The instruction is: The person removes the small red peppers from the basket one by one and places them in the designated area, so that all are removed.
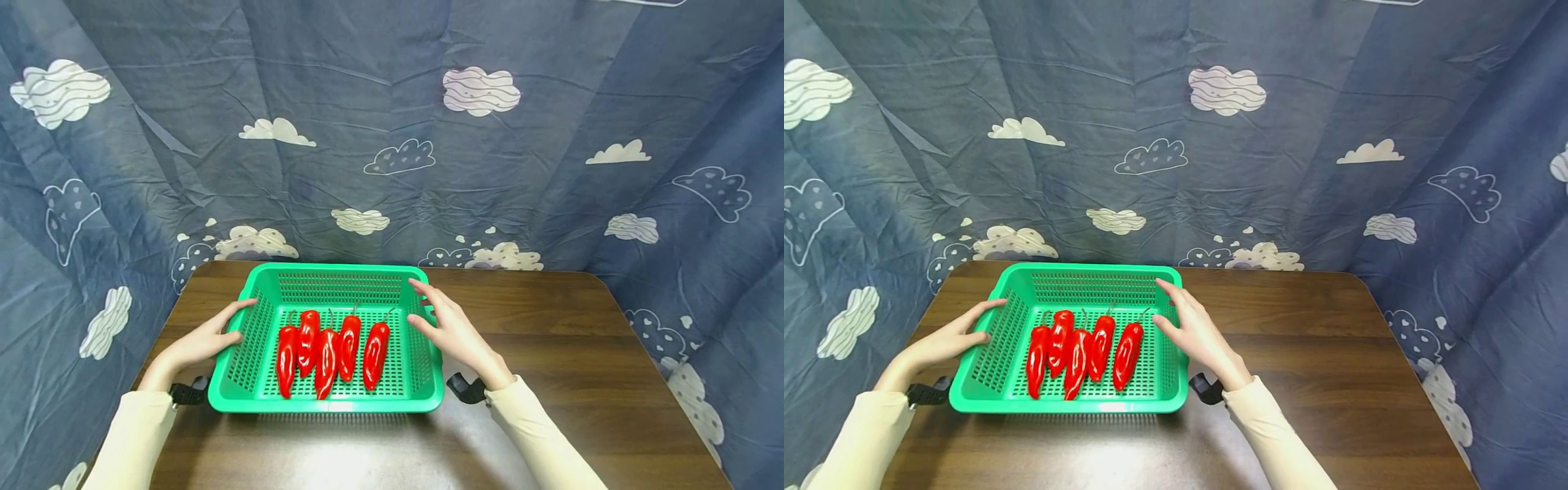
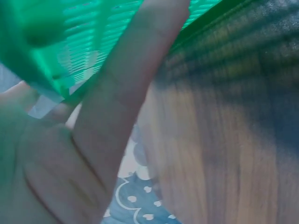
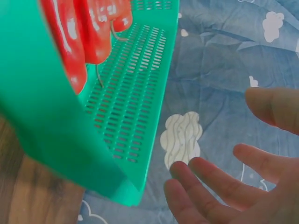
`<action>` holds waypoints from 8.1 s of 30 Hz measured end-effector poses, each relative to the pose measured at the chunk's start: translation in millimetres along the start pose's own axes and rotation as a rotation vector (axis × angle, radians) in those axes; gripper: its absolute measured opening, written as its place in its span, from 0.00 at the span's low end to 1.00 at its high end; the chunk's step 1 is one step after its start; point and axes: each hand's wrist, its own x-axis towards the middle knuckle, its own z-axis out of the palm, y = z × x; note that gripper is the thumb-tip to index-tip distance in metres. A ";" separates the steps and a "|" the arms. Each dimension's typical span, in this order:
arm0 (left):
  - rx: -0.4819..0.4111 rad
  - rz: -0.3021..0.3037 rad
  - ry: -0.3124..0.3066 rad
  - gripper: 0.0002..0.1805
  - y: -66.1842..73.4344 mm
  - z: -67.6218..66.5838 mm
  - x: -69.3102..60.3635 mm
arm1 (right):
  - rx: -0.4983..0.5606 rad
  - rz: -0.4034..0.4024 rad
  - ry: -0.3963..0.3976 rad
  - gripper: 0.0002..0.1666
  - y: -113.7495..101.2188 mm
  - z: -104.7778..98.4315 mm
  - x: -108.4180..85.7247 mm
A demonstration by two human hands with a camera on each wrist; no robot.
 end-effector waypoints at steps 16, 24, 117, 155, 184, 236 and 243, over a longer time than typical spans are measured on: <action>-0.023 -0.039 0.037 0.42 -16.7 3.5 7.0 | 0.171 0.112 -0.094 0.33 -7.8 4.2 11.7; 0.072 0.017 0.062 0.36 -21.4 6.4 7.8 | 0.303 0.179 -0.104 0.31 -7.8 10.4 18.1; 0.023 0.022 0.195 0.39 -27.3 17.4 8.9 | 0.127 0.410 -0.168 0.20 7.8 79.4 42.6; 0.077 0.013 0.218 0.39 -27.3 17.8 10.4 | 0.707 0.342 -0.074 0.24 -4.6 39.8 38.6; 0.043 -0.007 0.214 0.39 -25.5 18.1 9.1 | 0.785 0.301 0.118 0.26 25.7 -8.8 13.4; 0.059 0.006 0.220 0.39 -27.9 17.9 10.0 | 0.768 0.415 0.206 0.29 135.7 2.2 -31.6; 0.058 0.008 0.225 0.38 -29.2 18.1 9.7 | 0.653 0.473 0.178 0.28 144.2 8.6 -32.4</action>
